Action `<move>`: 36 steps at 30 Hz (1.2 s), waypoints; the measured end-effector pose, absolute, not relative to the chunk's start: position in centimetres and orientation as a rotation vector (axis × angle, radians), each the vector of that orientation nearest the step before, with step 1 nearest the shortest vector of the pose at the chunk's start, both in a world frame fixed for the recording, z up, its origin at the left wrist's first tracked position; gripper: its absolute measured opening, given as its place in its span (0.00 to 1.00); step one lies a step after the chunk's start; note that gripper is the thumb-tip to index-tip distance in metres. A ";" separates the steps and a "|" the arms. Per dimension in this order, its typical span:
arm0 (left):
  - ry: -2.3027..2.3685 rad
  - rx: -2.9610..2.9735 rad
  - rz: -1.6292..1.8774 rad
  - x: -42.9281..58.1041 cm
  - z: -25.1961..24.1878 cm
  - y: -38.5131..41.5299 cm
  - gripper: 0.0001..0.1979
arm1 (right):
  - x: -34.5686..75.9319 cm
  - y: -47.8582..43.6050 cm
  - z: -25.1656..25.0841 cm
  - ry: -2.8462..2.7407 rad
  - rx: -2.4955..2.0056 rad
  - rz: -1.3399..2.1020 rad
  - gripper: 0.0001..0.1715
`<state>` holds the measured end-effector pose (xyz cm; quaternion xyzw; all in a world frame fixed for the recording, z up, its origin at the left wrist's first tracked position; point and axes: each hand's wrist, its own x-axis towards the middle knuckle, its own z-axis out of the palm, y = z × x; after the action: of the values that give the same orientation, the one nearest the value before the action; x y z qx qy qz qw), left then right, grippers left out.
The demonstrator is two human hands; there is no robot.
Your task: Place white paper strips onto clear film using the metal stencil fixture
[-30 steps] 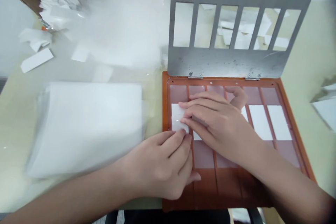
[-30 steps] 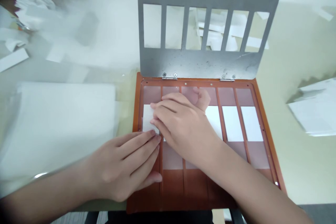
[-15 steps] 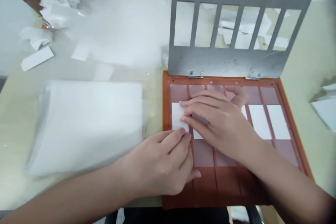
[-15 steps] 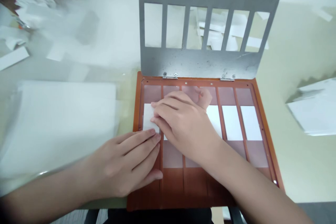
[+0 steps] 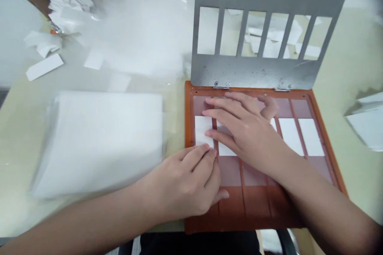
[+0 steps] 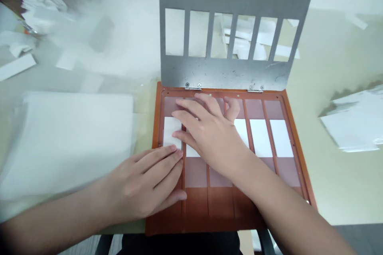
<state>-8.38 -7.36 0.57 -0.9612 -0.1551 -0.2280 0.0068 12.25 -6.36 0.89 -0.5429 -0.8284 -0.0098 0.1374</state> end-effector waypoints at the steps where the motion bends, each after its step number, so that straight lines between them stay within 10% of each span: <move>1: -0.487 -3.006 -0.717 -8.4 0.6 -7.4 0.20 | 12.2 -6.4 0.9 -2.397 -1.573 -0.025 0.12; 36: -0.521 -3.033 -0.763 -8.3 0.5 -7.3 0.18 | 11.3 -4.9 1.2 -1.883 -1.480 0.391 0.19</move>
<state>-8.25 -7.29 0.47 -0.9565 -0.1643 -0.2406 -0.0143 11.35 -4.91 1.16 -0.5715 -0.7269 0.1509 0.3497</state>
